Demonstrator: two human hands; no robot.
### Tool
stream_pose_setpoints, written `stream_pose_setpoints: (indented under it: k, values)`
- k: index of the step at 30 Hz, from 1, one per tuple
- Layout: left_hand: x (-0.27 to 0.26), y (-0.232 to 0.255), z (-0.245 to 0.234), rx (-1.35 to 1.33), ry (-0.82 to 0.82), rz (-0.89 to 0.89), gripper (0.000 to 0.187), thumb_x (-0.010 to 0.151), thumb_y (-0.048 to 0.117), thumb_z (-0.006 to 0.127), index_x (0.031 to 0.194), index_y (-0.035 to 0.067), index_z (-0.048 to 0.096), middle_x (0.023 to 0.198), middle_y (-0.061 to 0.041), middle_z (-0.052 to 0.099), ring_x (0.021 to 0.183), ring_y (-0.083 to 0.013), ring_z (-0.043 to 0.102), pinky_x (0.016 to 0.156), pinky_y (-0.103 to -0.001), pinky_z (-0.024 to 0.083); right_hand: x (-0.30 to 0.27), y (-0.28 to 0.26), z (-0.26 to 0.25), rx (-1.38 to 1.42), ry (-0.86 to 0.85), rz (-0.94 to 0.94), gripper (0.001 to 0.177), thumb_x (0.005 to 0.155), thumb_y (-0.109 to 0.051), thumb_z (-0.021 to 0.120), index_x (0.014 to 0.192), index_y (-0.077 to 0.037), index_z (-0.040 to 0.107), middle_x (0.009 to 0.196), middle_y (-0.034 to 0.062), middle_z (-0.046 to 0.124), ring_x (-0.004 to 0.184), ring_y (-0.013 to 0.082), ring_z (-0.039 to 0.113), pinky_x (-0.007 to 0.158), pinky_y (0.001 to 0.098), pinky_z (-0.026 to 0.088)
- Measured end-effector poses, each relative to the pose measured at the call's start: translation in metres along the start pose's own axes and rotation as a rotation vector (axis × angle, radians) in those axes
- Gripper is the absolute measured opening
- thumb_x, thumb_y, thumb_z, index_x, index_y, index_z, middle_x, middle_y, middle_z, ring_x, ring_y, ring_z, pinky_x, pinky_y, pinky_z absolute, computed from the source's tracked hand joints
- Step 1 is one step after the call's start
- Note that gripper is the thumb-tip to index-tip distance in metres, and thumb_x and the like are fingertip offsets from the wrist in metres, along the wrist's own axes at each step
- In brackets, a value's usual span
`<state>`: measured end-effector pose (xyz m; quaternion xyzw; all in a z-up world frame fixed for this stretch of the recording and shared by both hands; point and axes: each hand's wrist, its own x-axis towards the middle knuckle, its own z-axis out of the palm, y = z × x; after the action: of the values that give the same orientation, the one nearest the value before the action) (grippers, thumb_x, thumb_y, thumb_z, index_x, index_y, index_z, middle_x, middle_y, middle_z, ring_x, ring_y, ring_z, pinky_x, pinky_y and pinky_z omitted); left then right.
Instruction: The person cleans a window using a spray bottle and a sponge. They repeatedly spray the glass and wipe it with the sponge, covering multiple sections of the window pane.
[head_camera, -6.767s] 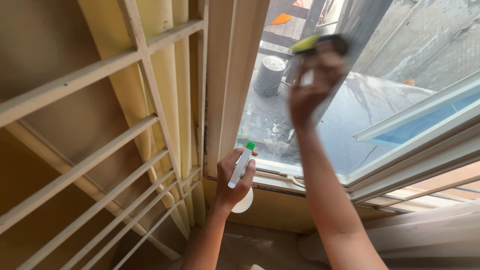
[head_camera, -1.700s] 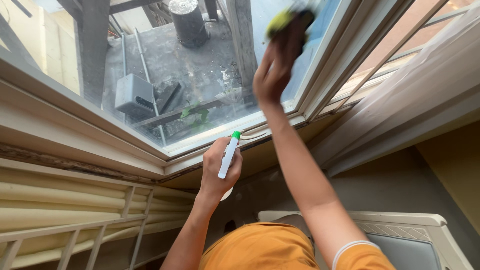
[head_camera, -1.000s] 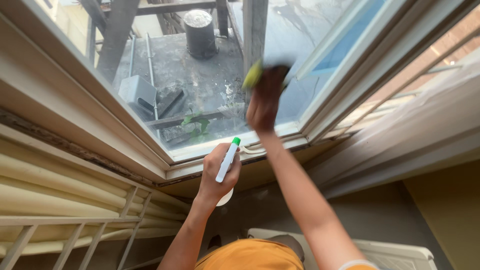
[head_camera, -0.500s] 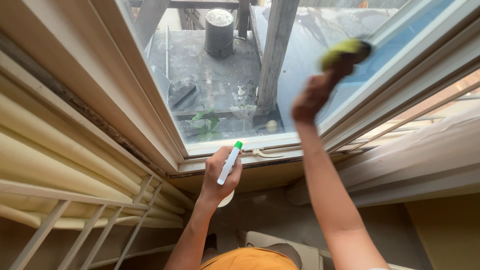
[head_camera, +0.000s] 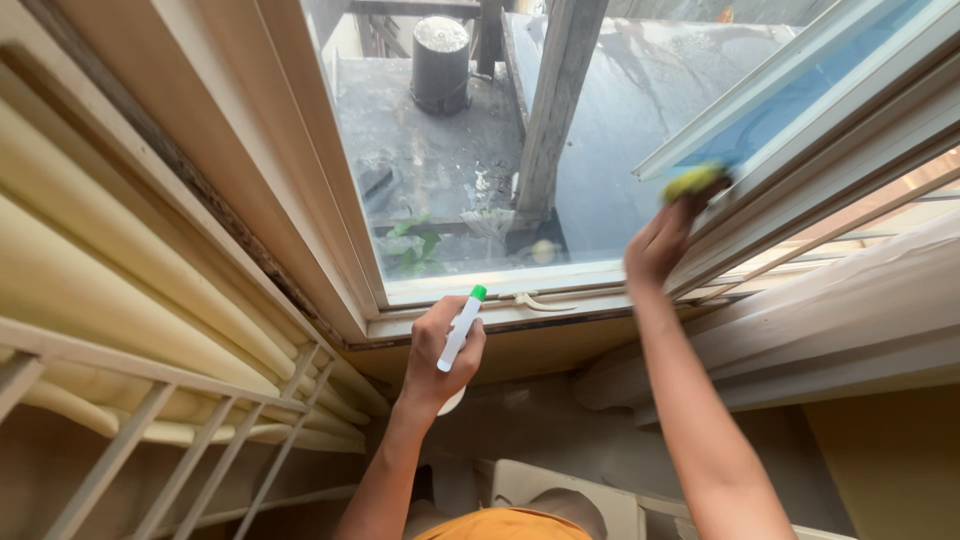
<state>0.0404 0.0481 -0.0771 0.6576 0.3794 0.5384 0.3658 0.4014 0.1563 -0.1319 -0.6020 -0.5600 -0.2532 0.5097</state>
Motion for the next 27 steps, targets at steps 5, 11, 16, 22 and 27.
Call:
stream_pose_setpoints:
  k: [5, 11, 16, 22, 27]
  values:
    - [-0.003, -0.001, 0.003, -0.015, 0.075, -0.012, 0.02, 0.087, 0.002, 0.065, 0.107, -0.002, 0.065, 0.082, -0.015, 0.069, 0.066, -0.0232, 0.073, 0.061, -0.032, 0.059, 0.062, -0.063, 0.032, 0.221, 0.095, -0.068, 0.049, 0.114, -0.001, 0.036, 0.163, -0.007, 0.035, 0.171, 0.0145, 0.033, 0.161, 0.029, 0.027, 0.137, 0.0433, 0.022]
    - [0.003, 0.004, 0.0, 0.001, 0.234, 0.103, 0.034, 0.087, 0.0, 0.064, 0.121, -0.003, 0.059, 0.089, -0.018, 0.069, 0.067, -0.0268, 0.072, 0.061, -0.035, 0.056, -0.057, -0.14, 0.059, 0.058, -0.3, -0.44, 0.038, 0.099, 0.0, 0.053, 0.133, -0.008, 0.068, 0.159, 0.0136, 0.045, 0.152, 0.041, 0.032, 0.128, 0.0495, 0.026]
    - [0.009, 0.001, -0.011, 0.015, 0.224, 0.115, 0.023, 0.089, 0.003, 0.065, 0.112, 0.0, 0.059, 0.086, -0.016, 0.065, 0.07, -0.0284, 0.072, 0.062, -0.035, 0.062, -0.114, -0.08, 0.023, -0.051, -0.485, -0.259, 0.046, 0.104, 0.0, 0.043, 0.149, -0.003, 0.052, 0.161, 0.0193, 0.042, 0.152, 0.0416, 0.038, 0.128, 0.0501, 0.029]
    - [-0.003, -0.005, -0.015, 0.012, 0.194, 0.158, 0.028, 0.086, 0.003, 0.065, 0.113, -0.002, 0.06, 0.092, -0.018, 0.066, 0.076, -0.0316, 0.069, 0.064, -0.037, 0.059, -0.029, -0.042, -0.001, 0.218, -0.182, 0.086, 0.056, 0.119, -0.021, 0.03, 0.164, 0.009, 0.017, 0.171, 0.0317, 0.012, 0.16, 0.044, 0.009, 0.132, 0.0527, 0.008]
    - [-0.021, -0.003, -0.021, 0.02, 0.192, 0.124, 0.026, 0.087, 0.003, 0.065, 0.112, -0.002, 0.061, 0.09, -0.018, 0.066, 0.072, -0.0299, 0.067, 0.065, -0.038, 0.054, 0.04, -0.112, 0.043, 0.42, 0.029, -0.034, 0.055, 0.116, -0.024, 0.035, 0.165, -0.002, 0.025, 0.174, 0.0213, 0.021, 0.163, 0.0345, 0.032, 0.135, 0.0441, 0.026]
